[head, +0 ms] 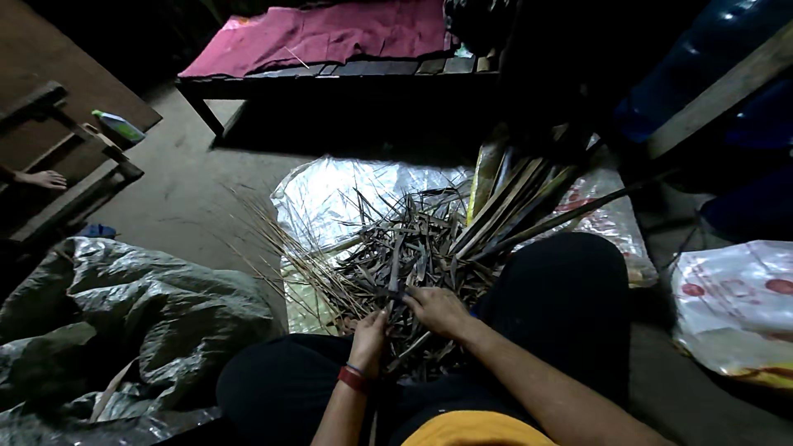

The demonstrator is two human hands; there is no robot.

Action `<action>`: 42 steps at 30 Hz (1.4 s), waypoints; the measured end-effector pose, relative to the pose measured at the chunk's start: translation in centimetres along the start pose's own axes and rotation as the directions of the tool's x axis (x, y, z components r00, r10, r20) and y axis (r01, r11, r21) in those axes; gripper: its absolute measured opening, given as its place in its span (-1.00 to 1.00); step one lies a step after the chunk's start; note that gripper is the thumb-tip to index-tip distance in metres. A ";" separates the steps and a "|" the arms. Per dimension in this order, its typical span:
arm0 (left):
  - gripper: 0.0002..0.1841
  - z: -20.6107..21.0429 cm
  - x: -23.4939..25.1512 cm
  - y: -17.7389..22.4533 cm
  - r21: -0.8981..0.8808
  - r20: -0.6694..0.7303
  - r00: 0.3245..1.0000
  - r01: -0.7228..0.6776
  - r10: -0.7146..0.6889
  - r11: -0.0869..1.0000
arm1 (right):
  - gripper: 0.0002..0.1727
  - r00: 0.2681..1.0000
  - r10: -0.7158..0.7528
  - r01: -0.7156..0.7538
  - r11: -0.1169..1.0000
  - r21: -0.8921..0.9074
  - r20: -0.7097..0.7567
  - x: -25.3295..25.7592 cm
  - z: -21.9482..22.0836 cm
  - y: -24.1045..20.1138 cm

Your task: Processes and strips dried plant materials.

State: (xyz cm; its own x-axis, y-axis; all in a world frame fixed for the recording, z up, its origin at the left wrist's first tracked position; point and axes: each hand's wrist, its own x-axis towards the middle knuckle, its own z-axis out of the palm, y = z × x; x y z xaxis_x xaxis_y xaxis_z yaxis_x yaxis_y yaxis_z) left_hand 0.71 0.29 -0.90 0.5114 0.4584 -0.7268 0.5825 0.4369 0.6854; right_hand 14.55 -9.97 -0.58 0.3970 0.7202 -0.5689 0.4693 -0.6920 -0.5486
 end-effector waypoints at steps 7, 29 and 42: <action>-0.74 -0.4 -1.0 -1.3 -0.054 0.074 0.997 -0.004 0.008 0.999 | -0.46 0.972 0.085 -0.031 0.971 0.238 -0.220 1.9 -2.2 2.0; -0.75 -1.9 -1.5 -0.2 -0.297 0.156 0.985 0.122 -0.078 0.947 | -0.44 0.949 -0.298 0.301 0.954 0.011 -0.103 0.4 -1.4 0.7; -0.70 -2.0 -2.6 -0.4 -0.341 0.301 0.952 0.168 -0.062 0.925 | -0.39 0.932 -0.349 0.314 0.914 -0.256 -0.100 1.9 -1.8 2.5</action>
State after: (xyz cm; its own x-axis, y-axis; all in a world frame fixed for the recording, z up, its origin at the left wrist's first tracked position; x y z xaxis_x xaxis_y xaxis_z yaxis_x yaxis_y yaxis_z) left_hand -2.10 0.47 0.83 0.6409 0.1760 -0.7471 0.4092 0.7452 0.5266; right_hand 17.87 -10.24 -1.91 0.2853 0.9173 -0.2777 0.7557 -0.3936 -0.5235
